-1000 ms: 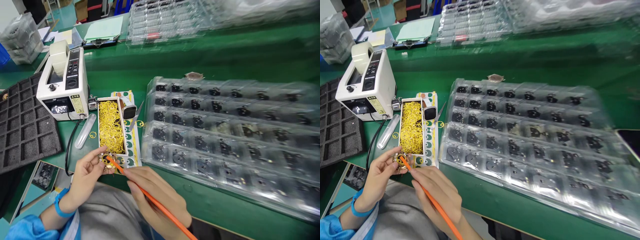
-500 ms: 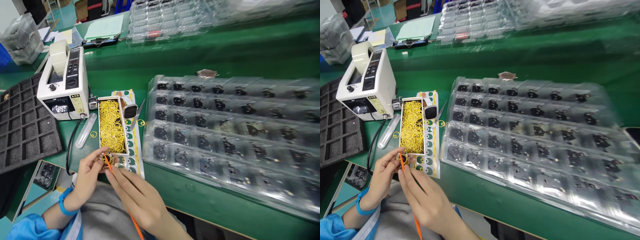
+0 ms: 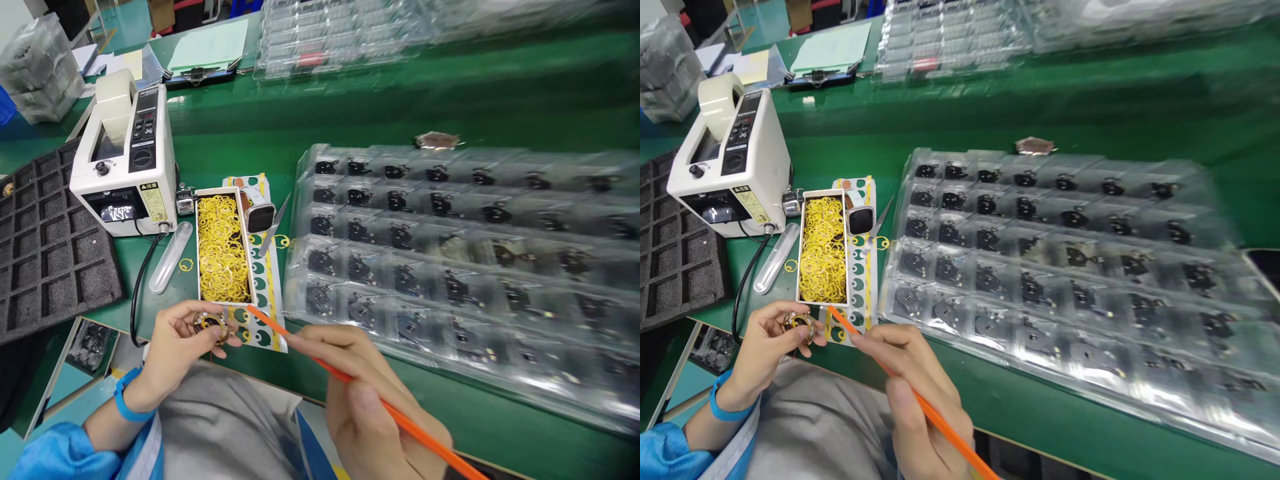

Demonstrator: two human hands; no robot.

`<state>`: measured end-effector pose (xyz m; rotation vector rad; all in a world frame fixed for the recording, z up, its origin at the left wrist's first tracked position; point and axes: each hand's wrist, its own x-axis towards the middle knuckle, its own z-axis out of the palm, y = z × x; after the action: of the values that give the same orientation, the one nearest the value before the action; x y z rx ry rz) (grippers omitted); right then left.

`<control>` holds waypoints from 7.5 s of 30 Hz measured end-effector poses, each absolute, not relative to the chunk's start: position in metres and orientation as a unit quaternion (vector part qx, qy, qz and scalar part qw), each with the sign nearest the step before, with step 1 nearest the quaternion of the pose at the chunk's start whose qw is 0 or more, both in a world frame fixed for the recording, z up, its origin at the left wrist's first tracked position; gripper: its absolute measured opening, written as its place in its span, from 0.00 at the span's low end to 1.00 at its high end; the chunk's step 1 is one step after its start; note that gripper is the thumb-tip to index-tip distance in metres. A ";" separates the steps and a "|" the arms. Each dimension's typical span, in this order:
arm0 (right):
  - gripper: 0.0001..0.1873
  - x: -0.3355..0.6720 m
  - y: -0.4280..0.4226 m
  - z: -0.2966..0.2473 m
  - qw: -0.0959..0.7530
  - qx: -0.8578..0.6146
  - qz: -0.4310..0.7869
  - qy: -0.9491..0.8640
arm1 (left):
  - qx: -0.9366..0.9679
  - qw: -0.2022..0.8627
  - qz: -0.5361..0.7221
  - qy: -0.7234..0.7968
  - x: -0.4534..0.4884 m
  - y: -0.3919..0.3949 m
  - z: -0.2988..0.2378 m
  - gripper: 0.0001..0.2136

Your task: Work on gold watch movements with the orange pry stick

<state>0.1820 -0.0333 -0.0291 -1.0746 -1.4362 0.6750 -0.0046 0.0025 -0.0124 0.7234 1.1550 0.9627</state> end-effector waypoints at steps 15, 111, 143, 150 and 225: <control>0.08 0.136 -0.019 -0.028 0.506 -0.475 0.082 -0.715 | 0.455 0.538 0.441 0.556 0.004 -0.013 -0.007 0.14; 0.16 0.147 -0.033 -0.040 0.503 -0.530 0.472 -0.493 | 0.438 0.633 0.311 0.557 -0.014 -0.020 -0.020 0.20; 0.08 0.137 -0.007 -0.018 0.508 -0.479 0.144 -0.701 | 0.653 0.477 0.382 0.447 -0.012 -0.024 -0.001 0.27; 0.10 0.142 -0.007 -0.009 0.506 -0.413 0.345 -0.674 | 0.609 0.473 0.422 0.477 -0.012 -0.017 -0.012 0.25; 0.07 0.169 -0.011 -0.002 0.475 -0.528 0.389 -0.587 | 0.446 0.717 0.357 0.399 -0.010 -0.004 -0.008 0.22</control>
<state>0.1690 -0.0113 -0.0021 -1.2909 -1.4341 0.9512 -0.0105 -0.0044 -0.0080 0.9877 0.8819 0.7900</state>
